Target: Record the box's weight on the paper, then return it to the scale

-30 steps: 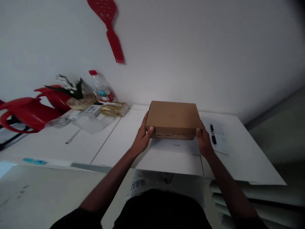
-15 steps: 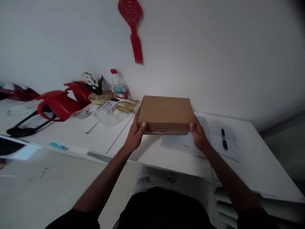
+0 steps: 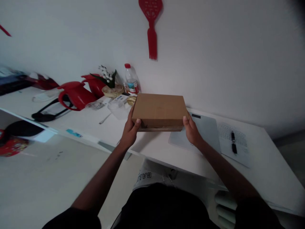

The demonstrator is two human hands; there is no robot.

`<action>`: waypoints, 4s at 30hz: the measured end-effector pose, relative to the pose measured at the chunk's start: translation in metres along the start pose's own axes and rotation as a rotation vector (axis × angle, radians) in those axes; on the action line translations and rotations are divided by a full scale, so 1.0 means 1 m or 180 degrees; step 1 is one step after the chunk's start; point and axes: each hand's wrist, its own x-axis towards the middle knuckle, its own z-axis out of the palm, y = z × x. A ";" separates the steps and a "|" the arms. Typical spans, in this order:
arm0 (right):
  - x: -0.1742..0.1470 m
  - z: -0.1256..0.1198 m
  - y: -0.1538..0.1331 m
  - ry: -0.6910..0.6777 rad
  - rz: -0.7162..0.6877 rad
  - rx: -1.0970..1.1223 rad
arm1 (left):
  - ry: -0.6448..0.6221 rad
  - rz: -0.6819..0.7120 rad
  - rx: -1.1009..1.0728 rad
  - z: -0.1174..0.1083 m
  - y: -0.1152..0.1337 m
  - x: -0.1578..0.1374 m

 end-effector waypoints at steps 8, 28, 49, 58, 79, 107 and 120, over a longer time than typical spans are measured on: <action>0.010 0.029 0.004 -0.0212 0.0048 0.0090 | 0.0206 -0.0053 -0.0142 -0.021 -0.007 -0.012; 0.014 0.069 0.028 -0.0448 0.0346 0.0245 | 0.0626 -0.0404 -0.0541 -0.035 -0.054 -0.036; 0.006 0.070 0.030 -0.0442 0.0247 0.0140 | 0.0659 -0.0286 -0.0359 -0.030 -0.059 -0.045; 0.005 0.070 0.029 -0.0469 0.0301 0.0104 | 0.0692 -0.0299 -0.0281 -0.028 -0.053 -0.045; 0.010 0.055 0.028 -0.0647 0.0463 -0.0181 | 0.0572 0.0146 0.0297 -0.043 -0.035 -0.040; -0.056 -0.065 0.003 -0.0599 -0.1511 -0.2485 | -0.1608 0.4062 0.1105 0.138 0.123 -0.009; -0.116 -0.113 0.028 -0.0609 -0.1207 -0.3116 | -0.2239 0.5081 -0.0199 0.237 0.126 -0.052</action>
